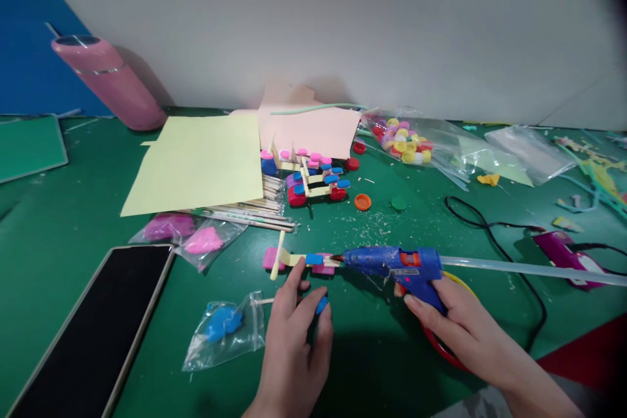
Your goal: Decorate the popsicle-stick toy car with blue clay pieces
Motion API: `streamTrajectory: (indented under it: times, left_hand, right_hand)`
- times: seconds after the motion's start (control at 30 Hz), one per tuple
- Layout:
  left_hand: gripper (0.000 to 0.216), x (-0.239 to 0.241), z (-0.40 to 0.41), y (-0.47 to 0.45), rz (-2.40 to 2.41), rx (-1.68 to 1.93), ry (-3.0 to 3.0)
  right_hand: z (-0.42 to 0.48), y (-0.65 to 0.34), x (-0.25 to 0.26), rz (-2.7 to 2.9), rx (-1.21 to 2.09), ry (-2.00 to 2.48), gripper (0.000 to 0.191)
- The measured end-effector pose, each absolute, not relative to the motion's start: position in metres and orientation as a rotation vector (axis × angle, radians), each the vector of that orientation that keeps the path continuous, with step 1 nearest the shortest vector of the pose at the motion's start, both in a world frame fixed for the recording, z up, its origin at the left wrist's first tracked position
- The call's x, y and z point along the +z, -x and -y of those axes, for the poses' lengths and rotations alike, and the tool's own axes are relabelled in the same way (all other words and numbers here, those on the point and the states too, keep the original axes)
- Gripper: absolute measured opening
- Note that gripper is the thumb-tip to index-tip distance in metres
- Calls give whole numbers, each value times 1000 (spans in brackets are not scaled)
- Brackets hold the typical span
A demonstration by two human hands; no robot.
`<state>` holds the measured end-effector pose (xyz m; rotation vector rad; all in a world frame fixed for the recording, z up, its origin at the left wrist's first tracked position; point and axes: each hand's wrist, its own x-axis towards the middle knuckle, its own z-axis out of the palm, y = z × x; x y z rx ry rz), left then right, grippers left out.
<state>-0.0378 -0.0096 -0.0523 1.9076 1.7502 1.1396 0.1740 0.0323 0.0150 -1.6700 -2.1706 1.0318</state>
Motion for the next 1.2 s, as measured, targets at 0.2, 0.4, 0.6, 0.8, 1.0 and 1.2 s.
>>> streamTrajectory:
  times: [0.2,0.4,0.6,0.8,1.0,1.2]
  left_hand:
    - [20,-53,10,38,-1744,1138,-1907]
    - [20,-52,9,37,-1748,1136,-1916]
    - [19,-51,8,37,-1759,1126,-1929]
    - [19,-52,9,37,-1761,1125,-1931]
    - [19,-53,9,37,-1757,1134,-1929]
    - [19,-51,8,37,-1765,1120,-1929]
  right_hand:
    - [-32,-176,13,2180,1023,1663,27]
    - [-32,-180,13,2162,970,1676,27]
    - [-32,-183,13,2176,1021,1665,28]
    - [-29,-182,16,2156,1063,1669,29]
    - [-27,-179,15,2097,1009,1682,28]
    - [-26,-178,13,2070,1016,1712,28]
